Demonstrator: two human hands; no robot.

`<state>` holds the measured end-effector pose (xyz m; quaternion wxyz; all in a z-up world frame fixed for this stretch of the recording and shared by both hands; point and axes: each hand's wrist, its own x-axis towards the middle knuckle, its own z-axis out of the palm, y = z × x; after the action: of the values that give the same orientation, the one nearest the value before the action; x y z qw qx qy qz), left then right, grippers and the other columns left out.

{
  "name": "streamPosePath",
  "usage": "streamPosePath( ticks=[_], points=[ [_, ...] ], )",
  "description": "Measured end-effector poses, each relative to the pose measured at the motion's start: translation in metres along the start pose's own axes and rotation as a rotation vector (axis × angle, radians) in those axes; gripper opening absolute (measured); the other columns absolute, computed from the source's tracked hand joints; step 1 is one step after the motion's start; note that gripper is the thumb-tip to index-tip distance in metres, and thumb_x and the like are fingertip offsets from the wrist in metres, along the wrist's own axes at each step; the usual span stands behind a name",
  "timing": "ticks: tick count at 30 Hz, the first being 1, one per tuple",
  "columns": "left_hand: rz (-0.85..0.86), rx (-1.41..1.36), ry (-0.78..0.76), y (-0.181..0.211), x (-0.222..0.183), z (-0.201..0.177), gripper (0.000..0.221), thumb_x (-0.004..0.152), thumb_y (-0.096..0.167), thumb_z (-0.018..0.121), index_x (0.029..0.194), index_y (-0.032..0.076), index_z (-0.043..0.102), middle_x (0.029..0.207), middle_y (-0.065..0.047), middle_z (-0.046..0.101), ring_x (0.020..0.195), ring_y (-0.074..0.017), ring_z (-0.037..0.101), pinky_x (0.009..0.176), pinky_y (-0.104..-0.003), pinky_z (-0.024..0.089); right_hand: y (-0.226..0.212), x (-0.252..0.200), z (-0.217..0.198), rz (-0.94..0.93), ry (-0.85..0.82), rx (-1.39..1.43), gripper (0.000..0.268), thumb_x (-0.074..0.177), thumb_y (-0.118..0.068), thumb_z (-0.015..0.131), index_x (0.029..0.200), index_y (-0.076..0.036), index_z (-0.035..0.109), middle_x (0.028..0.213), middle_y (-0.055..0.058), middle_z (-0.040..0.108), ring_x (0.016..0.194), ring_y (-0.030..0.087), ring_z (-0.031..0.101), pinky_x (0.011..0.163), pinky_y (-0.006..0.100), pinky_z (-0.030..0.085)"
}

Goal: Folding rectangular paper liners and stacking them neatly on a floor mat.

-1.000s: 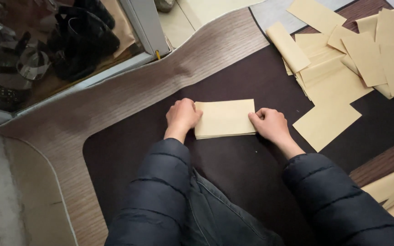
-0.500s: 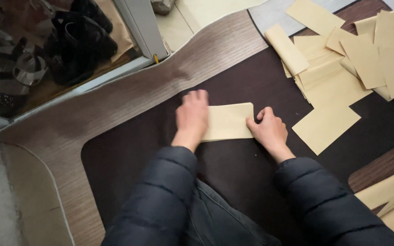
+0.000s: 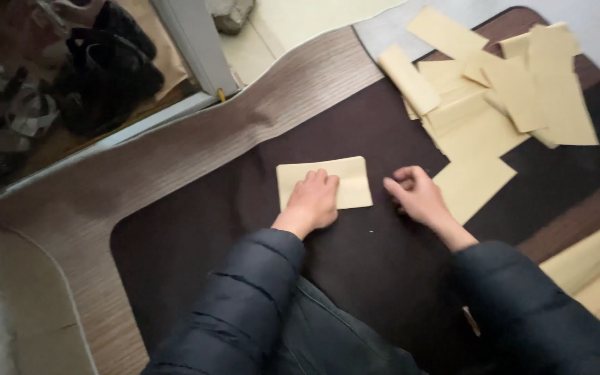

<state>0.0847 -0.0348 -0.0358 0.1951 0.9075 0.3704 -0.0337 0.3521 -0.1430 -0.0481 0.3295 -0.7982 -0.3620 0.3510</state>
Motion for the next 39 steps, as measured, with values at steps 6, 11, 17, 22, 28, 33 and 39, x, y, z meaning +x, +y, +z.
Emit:
streamPosePath(
  ticks=[6, 11, 17, 22, 28, 33, 39],
  points=[
    [-0.044, 0.004, 0.003, -0.003, 0.004, 0.011, 0.045, 0.092, 0.02, 0.059, 0.132, 0.003, 0.071, 0.131, -0.022, 0.063, 0.131, -0.046, 0.062, 0.103, -0.062, 0.06, 0.035, -0.069, -0.089, -0.221, 0.041, -0.79, 0.065, 0.097, -0.037, 0.085, 0.152, -0.008, 0.066, 0.147, 0.025, 0.067, 0.14, 0.053, 0.066, 0.114, 0.061, 0.062],
    [-0.071, 0.06, 0.075, 0.011, -0.027, -0.03, 0.042, 0.094, 0.021, 0.061, 0.131, 0.008, 0.077, 0.13, -0.017, 0.064, 0.128, -0.0419, 0.063, 0.102, -0.058, 0.059, 0.021, -0.078, -0.074, -0.154, 0.029, -0.831, 0.063, 0.101, -0.045, 0.08, 0.153, -0.01, 0.07, 0.152, 0.019, 0.064, 0.146, 0.048, 0.063, 0.115, 0.057, 0.063],
    [0.067, 0.118, 0.191, 0.046, -0.059, -0.054, 0.042, 0.093, 0.015, 0.068, 0.133, 0.01, 0.078, 0.128, -0.015, 0.066, 0.126, -0.039, 0.065, 0.1, -0.054, 0.059, 0.037, -0.063, -0.075, -0.18, 0.065, -0.542, 0.054, 0.103, -0.045, 0.076, 0.143, -0.009, 0.077, 0.136, 0.021, 0.071, 0.132, 0.05, 0.071, 0.109, 0.058, 0.063],
    [0.302, 0.2, 0.17, 0.073, -0.066, -0.026, 0.037, 0.089, 0.016, 0.074, 0.126, 0.011, 0.078, 0.12, -0.014, 0.071, 0.118, -0.0377, 0.071, 0.094, -0.051, 0.062, 0.065, -0.049, -0.11, -0.094, 0.393, -0.688, 0.058, 0.095, -0.046, 0.087, 0.141, -0.011, 0.079, 0.13, 0.02, 0.065, 0.119, 0.049, 0.074, 0.083, 0.061, 0.07],
    [0.372, 0.173, 0.166, 0.095, -0.064, 0.002, 0.03, 0.092, 0.019, 0.077, 0.12, 0.009, 0.079, 0.114, -0.012, 0.073, 0.113, -0.0341, 0.073, 0.09, -0.047, 0.063, 0.08, -0.05, -0.129, 0.301, 0.224, -0.671, 0.12, 0.092, -0.069, 0.084, 0.178, -0.003, 0.032, 0.171, 0.03, 0.045, 0.158, 0.051, 0.042, 0.119, 0.074, 0.045],
    [0.333, 0.115, 0.111, 0.095, -0.06, 0.005, 0.032, 0.097, 0.021, 0.069, 0.126, 0.01, 0.078, 0.118, -0.014, 0.074, 0.114, -0.0346, 0.073, 0.091, -0.047, 0.062, 0.097, -0.04, -0.138, 0.465, 0.204, -0.527, 0.126, 0.076, -0.063, 0.103, 0.171, -0.001, 0.047, 0.168, 0.029, 0.05, 0.157, 0.051, 0.046, 0.122, 0.069, 0.045],
    [0.273, 0.022, 0.118, 0.102, -0.07, -0.033, 0.031, 0.102, 0.018, 0.065, 0.129, 0.009, 0.078, 0.118, -0.015, 0.076, 0.113, -0.0355, 0.076, 0.091, -0.046, 0.063, 0.197, 0.032, -0.135, 0.312, 0.478, -0.116, 0.047, 0.088, -0.038, 0.091, 0.129, -0.017, 0.086, 0.073, 0.015, 0.081, 0.063, 0.035, 0.081, 0.054, 0.048, 0.067]
  ],
)
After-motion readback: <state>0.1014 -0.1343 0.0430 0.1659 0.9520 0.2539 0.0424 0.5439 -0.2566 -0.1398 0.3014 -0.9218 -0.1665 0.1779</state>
